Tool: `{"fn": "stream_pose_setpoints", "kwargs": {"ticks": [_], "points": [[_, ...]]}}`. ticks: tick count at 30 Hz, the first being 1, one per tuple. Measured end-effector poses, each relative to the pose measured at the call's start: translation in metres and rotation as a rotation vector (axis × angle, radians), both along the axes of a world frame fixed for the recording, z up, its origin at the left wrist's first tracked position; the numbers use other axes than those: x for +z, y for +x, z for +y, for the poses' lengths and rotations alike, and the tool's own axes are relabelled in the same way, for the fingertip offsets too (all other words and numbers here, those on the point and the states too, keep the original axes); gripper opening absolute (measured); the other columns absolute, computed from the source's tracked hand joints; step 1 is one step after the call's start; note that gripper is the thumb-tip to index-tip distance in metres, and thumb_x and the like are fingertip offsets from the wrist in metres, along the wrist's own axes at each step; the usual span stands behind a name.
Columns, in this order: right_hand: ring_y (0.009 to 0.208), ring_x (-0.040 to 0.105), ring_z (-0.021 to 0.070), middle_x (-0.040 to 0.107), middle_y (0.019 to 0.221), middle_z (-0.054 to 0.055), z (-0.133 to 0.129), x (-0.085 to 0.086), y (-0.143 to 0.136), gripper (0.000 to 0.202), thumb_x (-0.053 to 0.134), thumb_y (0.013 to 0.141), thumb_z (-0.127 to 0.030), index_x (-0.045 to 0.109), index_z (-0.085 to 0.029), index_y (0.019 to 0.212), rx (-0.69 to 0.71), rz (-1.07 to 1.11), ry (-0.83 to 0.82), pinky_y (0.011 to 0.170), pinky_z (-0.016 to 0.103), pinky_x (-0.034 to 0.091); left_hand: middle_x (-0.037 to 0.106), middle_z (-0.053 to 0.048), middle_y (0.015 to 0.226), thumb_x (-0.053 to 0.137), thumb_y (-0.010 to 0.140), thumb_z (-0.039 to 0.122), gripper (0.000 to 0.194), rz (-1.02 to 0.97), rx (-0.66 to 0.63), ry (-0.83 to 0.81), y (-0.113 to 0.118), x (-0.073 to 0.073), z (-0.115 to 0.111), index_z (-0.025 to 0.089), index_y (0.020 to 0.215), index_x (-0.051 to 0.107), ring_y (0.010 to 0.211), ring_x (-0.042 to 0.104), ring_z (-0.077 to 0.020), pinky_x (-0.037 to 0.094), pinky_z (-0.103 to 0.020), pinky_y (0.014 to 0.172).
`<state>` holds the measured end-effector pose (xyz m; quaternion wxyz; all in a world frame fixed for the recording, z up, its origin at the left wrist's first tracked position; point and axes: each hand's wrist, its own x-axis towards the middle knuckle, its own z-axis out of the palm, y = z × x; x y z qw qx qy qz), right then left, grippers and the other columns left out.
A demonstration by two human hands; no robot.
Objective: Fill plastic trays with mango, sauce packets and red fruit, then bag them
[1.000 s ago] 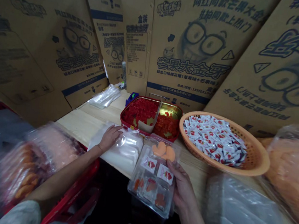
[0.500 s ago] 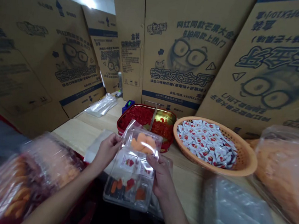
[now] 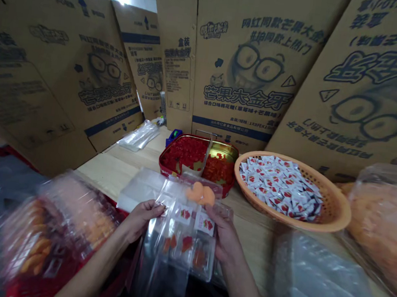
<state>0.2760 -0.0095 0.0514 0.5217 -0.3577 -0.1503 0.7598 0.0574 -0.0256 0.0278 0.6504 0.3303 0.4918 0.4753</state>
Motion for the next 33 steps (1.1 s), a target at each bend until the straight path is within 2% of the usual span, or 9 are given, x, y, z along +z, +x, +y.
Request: {"fn": "stream_pose_setpoints", "kwargs": {"ticks": [5, 9, 11, 14, 16, 20, 25, 29, 33], "points": [[0.060, 0.066, 0.0203, 0.072, 0.072, 0.002, 0.023, 0.007, 0.022, 0.020, 0.070, 0.065, -0.024, 0.065, -0.019, 0.084, -0.202, -0.002, -0.073, 0.061, 0.035, 0.057, 0.067, -0.007, 0.069, 0.075, 0.060, 0.046, 0.038, 0.107, 0.010, 0.018, -0.004, -0.001, -0.003, 0.013, 0.072, 0.061, 0.067, 0.063, -0.0171, 0.047, -0.027, 0.065], [0.064, 0.066, 0.0151, 0.071, 0.072, -0.002, 0.044, 0.030, 0.023, 0.015, 0.067, 0.068, -0.019, 0.065, -0.019, 0.083, -0.472, -0.006, 0.080, 0.066, 0.028, 0.056, 0.057, 0.003, 0.054, 0.083, 0.047, 0.035, 0.038, 0.187, 0.081, 0.066, -0.001, -0.004, -0.005, 0.014, 0.060, 0.054, 0.053, 0.054, -0.0090, 0.039, -0.019, 0.055], [0.067, 0.065, 0.0142, 0.071, 0.074, -0.002, 0.050, 0.042, 0.015, 0.014, 0.065, 0.069, -0.017, 0.066, -0.018, 0.083, -0.545, 0.003, 0.155, 0.068, 0.027, 0.055, 0.054, 0.006, 0.053, 0.084, 0.046, 0.030, 0.037, 0.213, 0.105, 0.096, 0.002, -0.005, -0.005, 0.014, 0.059, 0.053, 0.050, 0.047, -0.0057, 0.034, -0.017, 0.052], [0.070, 0.065, 0.0149, 0.070, 0.077, 0.000, 0.054, 0.055, -0.001, 0.015, 0.065, 0.069, -0.020, 0.065, -0.017, 0.083, -0.544, 0.005, 0.242, 0.070, 0.030, 0.055, 0.053, 0.006, 0.056, 0.083, 0.047, 0.028, 0.036, 0.258, 0.097, 0.132, 0.007, -0.002, -0.008, 0.014, 0.060, 0.053, 0.052, 0.045, -0.0056, 0.034, -0.017, 0.053], [0.072, 0.064, 0.0148, 0.069, 0.079, -0.001, 0.054, 0.057, -0.011, 0.020, 0.067, 0.066, -0.021, 0.064, -0.017, 0.085, -0.543, 0.005, 0.303, 0.071, 0.031, 0.054, 0.053, 0.005, 0.056, 0.082, 0.049, 0.029, 0.034, 0.305, 0.076, 0.146, 0.009, 0.001, -0.010, 0.014, 0.061, 0.054, 0.052, 0.044, -0.0061, 0.033, -0.018, 0.052], [0.078, 0.063, 0.0130, 0.068, 0.083, -0.003, 0.053, 0.048, -0.017, 0.032, 0.073, 0.059, -0.018, 0.062, -0.020, 0.089, -0.613, -0.002, 0.401, 0.074, 0.027, 0.052, 0.055, 0.004, 0.057, 0.081, 0.050, 0.031, 0.034, 0.295, 0.063, 0.125, 0.009, 0.006, -0.015, 0.014, 0.062, 0.054, 0.053, 0.046, -0.0065, 0.034, -0.018, 0.053], [0.073, 0.062, 0.0110, 0.067, 0.079, -0.005, 0.049, 0.036, -0.014, 0.030, 0.074, 0.058, -0.020, 0.061, -0.021, 0.085, -0.647, -0.035, 0.382, 0.070, 0.025, 0.052, 0.062, 0.001, 0.062, 0.084, 0.045, 0.032, 0.039, 0.166, 0.065, 0.026, 0.010, 0.009, -0.017, 0.015, 0.061, 0.052, 0.059, 0.056, -0.0106, 0.040, -0.020, 0.057], [0.081, 0.063, 0.0120, 0.069, 0.085, -0.005, 0.043, 0.035, -0.018, 0.033, 0.073, 0.061, -0.021, 0.061, -0.024, 0.091, -0.586, -0.065, 0.432, 0.077, 0.026, 0.051, 0.067, -0.004, 0.065, 0.080, 0.053, 0.038, 0.037, 0.150, 0.048, -0.013, 0.013, 0.011, -0.016, 0.014, 0.070, 0.058, 0.064, 0.062, -0.0149, 0.045, -0.023, 0.060], [0.081, 0.063, 0.0131, 0.070, 0.081, -0.003, 0.038, 0.035, -0.016, 0.028, 0.073, 0.062, -0.022, 0.061, -0.023, 0.088, -0.491, -0.100, 0.480, 0.078, 0.027, 0.051, 0.066, -0.003, 0.063, 0.082, 0.050, 0.038, 0.038, 0.066, 0.100, -0.044, 0.015, 0.013, -0.016, 0.014, 0.067, 0.057, 0.062, 0.062, -0.0141, 0.047, -0.023, 0.059]]}}
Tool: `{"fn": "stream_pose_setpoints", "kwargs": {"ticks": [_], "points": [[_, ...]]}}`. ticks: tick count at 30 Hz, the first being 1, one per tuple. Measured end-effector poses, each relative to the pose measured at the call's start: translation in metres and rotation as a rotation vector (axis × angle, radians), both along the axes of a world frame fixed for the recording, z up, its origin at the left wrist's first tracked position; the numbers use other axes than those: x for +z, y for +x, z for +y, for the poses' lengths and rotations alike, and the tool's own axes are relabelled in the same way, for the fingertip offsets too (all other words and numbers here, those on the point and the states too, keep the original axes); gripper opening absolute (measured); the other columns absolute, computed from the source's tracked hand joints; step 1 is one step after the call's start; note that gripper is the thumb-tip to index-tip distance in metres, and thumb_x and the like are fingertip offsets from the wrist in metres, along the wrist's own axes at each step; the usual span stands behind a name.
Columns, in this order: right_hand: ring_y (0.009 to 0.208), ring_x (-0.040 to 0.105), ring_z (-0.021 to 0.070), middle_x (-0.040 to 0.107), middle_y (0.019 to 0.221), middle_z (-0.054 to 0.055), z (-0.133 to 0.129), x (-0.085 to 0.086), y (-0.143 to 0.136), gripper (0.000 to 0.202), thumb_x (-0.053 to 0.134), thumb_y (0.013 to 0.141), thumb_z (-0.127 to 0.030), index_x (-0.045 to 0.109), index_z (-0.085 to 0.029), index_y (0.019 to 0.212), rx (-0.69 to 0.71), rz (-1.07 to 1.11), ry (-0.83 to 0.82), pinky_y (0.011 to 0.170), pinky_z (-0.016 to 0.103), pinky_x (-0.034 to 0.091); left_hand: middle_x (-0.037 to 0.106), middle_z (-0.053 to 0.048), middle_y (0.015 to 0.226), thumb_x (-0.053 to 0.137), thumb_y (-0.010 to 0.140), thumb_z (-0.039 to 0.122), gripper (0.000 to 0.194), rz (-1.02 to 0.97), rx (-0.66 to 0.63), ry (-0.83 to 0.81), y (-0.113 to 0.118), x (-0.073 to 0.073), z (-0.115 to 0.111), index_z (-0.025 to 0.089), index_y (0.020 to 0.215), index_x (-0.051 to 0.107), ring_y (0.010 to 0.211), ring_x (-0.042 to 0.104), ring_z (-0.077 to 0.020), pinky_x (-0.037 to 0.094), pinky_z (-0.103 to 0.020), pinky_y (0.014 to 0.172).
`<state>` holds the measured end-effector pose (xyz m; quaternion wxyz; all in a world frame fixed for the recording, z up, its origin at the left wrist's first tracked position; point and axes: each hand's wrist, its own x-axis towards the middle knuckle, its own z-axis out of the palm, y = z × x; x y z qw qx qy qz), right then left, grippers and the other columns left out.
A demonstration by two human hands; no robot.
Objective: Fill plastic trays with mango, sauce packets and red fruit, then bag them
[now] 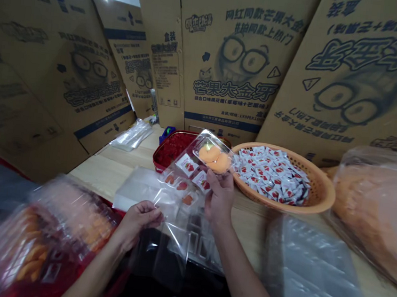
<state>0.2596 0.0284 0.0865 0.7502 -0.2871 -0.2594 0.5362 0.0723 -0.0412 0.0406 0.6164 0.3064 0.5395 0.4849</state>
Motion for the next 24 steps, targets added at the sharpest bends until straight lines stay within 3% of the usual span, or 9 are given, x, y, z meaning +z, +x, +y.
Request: {"fn": "stream_pose_setpoints", "kwargs": {"ticks": [3, 8, 12, 17, 21, 24], "points": [[0.078, 0.064, 0.0139, 0.070, 0.078, -0.002, -0.001, -0.002, 0.005, 0.026, 0.074, 0.061, -0.022, 0.061, -0.023, 0.084, 0.072, -0.031, -0.004, 0.077, 0.028, 0.051, 0.063, 0.000, 0.059, 0.082, 0.051, 0.035, 0.036, -0.037, 0.022, 0.026, -0.001, 0.001, -0.002, 0.014, 0.065, 0.056, 0.056, 0.059, -0.0103, 0.045, -0.020, 0.056], [0.070, 0.064, 0.0150, 0.069, 0.073, -0.004, -0.004, -0.004, 0.003, 0.031, 0.077, 0.057, -0.022, 0.059, -0.024, 0.082, 0.210, -0.039, -0.081, 0.069, 0.028, 0.052, 0.069, -0.005, 0.081, 0.079, 0.058, 0.033, 0.044, -0.003, -0.142, 0.036, 0.000, 0.012, -0.003, 0.016, 0.094, 0.062, 0.068, 0.064, -0.0150, 0.048, -0.023, 0.062], [0.067, 0.063, 0.0142, 0.068, 0.073, -0.004, -0.009, -0.006, -0.003, 0.032, 0.078, 0.056, -0.025, 0.058, -0.023, 0.081, 0.319, -0.093, -0.146, 0.065, 0.027, 0.050, 0.069, -0.007, 0.083, 0.078, 0.059, 0.032, 0.038, -0.030, -0.155, 0.037, 0.000, 0.021, 0.001, 0.014, 0.090, 0.064, 0.071, 0.065, -0.0173, 0.048, -0.024, 0.062], [0.075, 0.061, 0.0161, 0.067, 0.081, 0.000, -0.017, -0.014, -0.003, 0.034, 0.078, 0.057, -0.028, 0.059, -0.021, 0.085, 0.483, -0.307, -0.144, 0.069, 0.029, 0.049, 0.067, -0.005, 0.076, 0.076, 0.064, 0.024, 0.030, -0.187, -0.118, 0.116, 0.000, 0.018, 0.004, 0.012, 0.089, 0.063, 0.065, 0.062, -0.0138, 0.048, -0.024, 0.064], [0.093, 0.058, 0.0177, 0.061, 0.105, 0.000, -0.014, -0.013, -0.001, 0.057, 0.076, 0.060, -0.026, 0.051, -0.029, 0.112, 0.414, -0.325, -0.053, 0.079, 0.031, 0.048, 0.067, -0.007, 0.082, 0.073, 0.067, 0.021, 0.031, -0.287, -0.125, 0.121, -0.001, 0.012, -0.002, 0.011, 0.093, 0.062, 0.069, 0.063, -0.0159, 0.049, -0.027, 0.065], [0.097, 0.056, 0.0184, 0.060, 0.106, 0.000, -0.009, -0.011, 0.001, 0.067, 0.072, 0.065, -0.029, 0.041, -0.035, 0.124, 0.374, -0.424, 0.026, 0.082, 0.033, 0.048, 0.067, -0.007, 0.084, 0.072, 0.068, 0.020, 0.029, -0.327, -0.107, 0.109, -0.002, 0.010, -0.006, 0.011, 0.094, 0.061, 0.068, 0.063, -0.0158, 0.050, -0.028, 0.064]]}}
